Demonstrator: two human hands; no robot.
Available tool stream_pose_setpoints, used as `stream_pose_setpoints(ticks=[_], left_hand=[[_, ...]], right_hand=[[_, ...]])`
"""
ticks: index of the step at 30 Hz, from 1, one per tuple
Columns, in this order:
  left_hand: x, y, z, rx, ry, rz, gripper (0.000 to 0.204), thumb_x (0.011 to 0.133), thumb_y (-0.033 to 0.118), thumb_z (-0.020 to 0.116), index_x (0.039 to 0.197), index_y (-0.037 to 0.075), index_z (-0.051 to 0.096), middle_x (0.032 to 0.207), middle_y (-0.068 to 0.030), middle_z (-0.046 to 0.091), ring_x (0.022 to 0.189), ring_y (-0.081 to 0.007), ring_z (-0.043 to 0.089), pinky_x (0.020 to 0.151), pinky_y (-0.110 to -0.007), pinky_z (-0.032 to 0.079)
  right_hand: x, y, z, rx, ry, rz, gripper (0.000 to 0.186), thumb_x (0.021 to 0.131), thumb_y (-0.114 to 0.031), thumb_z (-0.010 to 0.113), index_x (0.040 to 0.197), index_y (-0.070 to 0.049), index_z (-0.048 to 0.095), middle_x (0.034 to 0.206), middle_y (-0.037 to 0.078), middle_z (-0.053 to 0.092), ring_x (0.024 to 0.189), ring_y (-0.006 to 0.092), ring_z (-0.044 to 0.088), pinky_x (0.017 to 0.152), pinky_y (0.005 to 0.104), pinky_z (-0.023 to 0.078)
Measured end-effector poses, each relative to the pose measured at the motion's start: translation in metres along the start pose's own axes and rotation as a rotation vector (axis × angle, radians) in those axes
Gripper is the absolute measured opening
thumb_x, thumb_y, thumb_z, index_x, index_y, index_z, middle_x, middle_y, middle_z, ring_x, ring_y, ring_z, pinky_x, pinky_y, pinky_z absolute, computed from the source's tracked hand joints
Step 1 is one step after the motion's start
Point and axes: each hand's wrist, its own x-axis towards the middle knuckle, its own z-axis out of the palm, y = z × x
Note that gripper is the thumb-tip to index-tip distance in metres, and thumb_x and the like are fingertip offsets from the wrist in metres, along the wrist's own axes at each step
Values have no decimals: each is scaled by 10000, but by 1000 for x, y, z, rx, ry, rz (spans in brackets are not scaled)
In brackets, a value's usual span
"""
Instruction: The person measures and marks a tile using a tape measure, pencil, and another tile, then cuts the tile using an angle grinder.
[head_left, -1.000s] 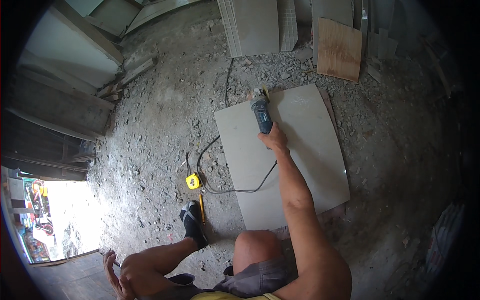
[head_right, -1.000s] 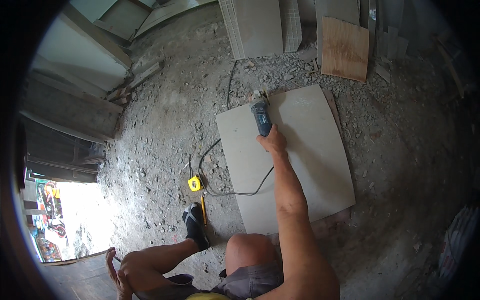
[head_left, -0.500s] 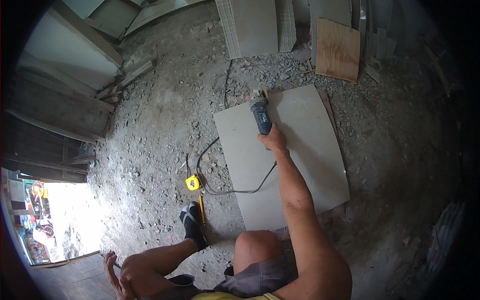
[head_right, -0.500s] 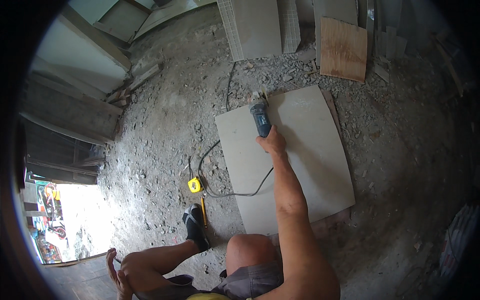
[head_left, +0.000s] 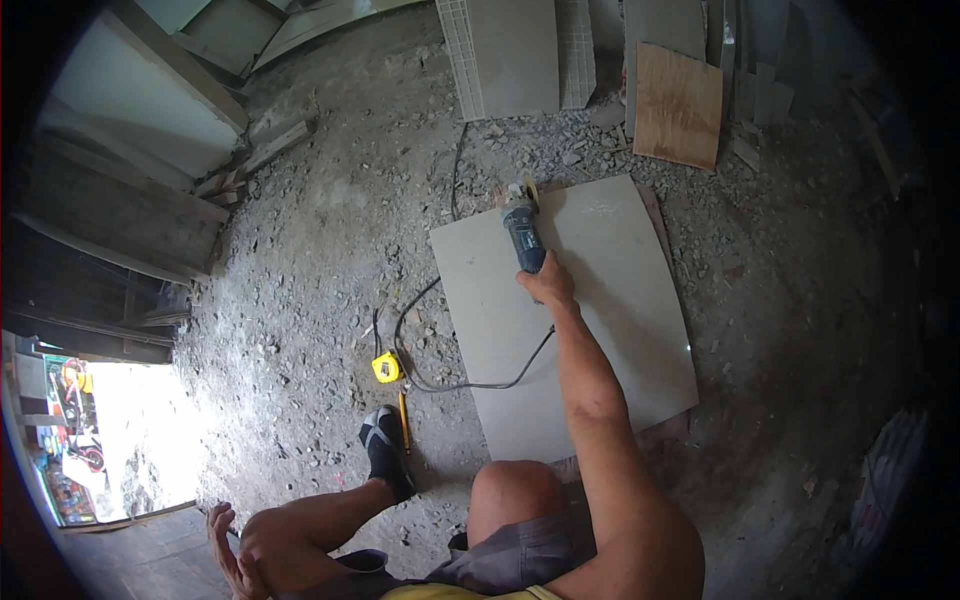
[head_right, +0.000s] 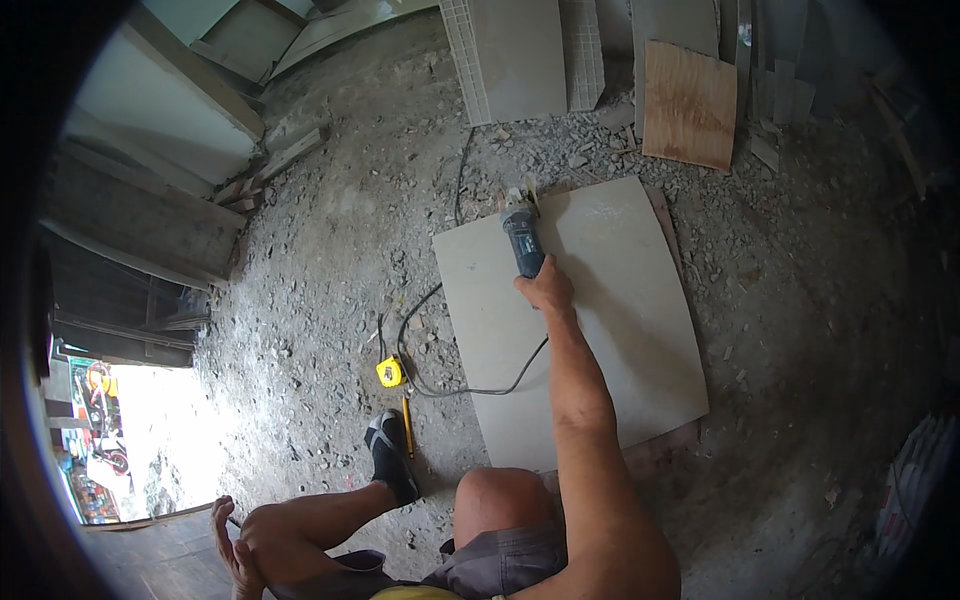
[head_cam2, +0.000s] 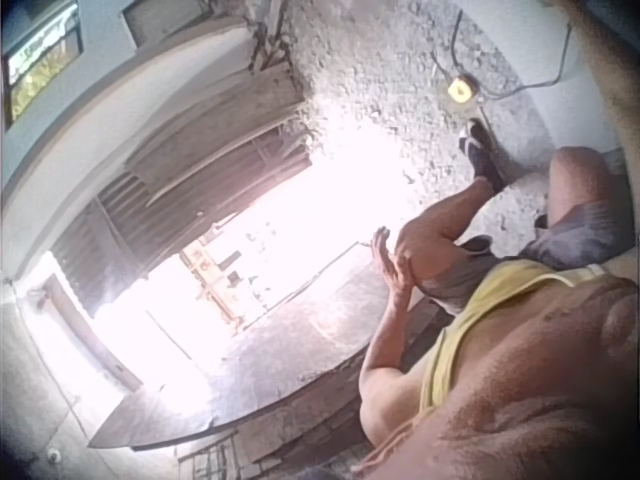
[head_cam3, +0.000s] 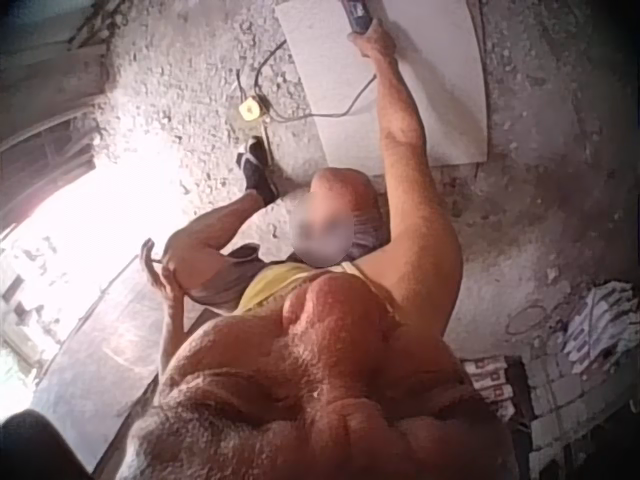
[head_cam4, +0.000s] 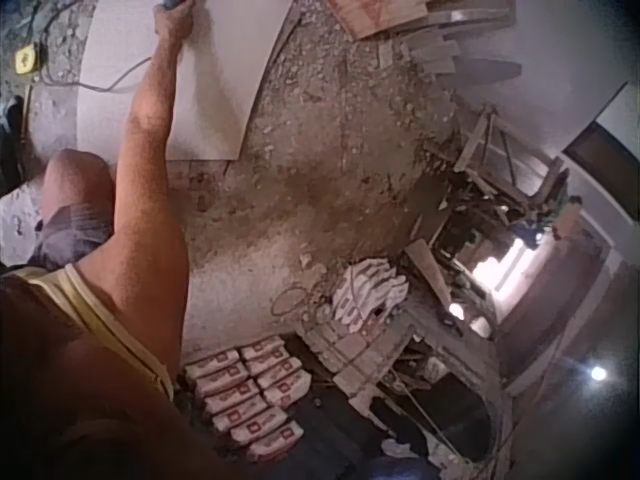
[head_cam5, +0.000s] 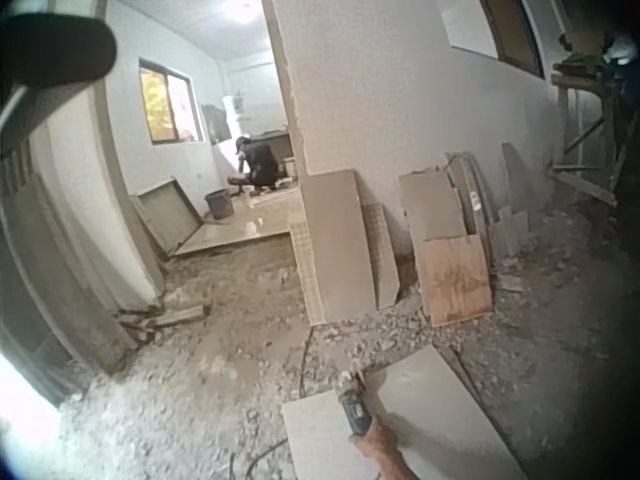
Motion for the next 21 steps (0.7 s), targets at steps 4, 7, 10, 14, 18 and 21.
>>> stream_pose_setpoints(ticks=[4,7,10,14,18,21], left_hand=[[4,-4,-1,4,-10,30,763,986,636,373,1348,-25,487,1407,-234,477,1356,-385,422,1144,-510,284],[3,-2,-1,-11,-11,44,767,988,640,368,1350,-26,482,1405,-236,475,1353,-383,423,1143,-511,284],[1,1,1,-28,0,40,771,989,644,365,1353,-26,477,1402,-238,474,1351,-382,423,1142,-513,286],[2,3,3,-28,1,60,769,990,643,364,1352,-26,475,1400,-239,475,1352,-386,421,1140,-515,289],[3,4,3,-23,-1,65,768,991,640,362,1353,-28,474,1401,-239,475,1352,-389,420,1140,-516,289],[3,5,3,-25,-13,62,763,992,634,366,1352,-30,475,1402,-239,475,1355,-388,419,1143,-514,287]], right_hand=[[-2,0,0,-3,17,2,821,716,-418,729,1376,-12,456,1213,240,653,1124,402,641,983,453,495],[-5,1,0,3,11,1,807,716,-417,729,1364,-15,462,1193,237,662,1106,403,649,970,454,503],[-10,3,-1,-3,6,6,799,716,-415,726,1358,-16,465,1181,236,667,1098,401,653,964,452,506],[-20,8,-1,-13,36,14,770,720,-414,717,1331,-11,480,1164,235,672,1082,400,659,960,453,506],[-24,12,-2,25,13,10,752,717,-413,713,1309,-6,491,1158,237,673,1075,401,661,956,455,507],[-22,15,-1,23,8,3,751,711,-409,710,1304,-2,494,1154,242,673,1077,405,659,954,458,508]])
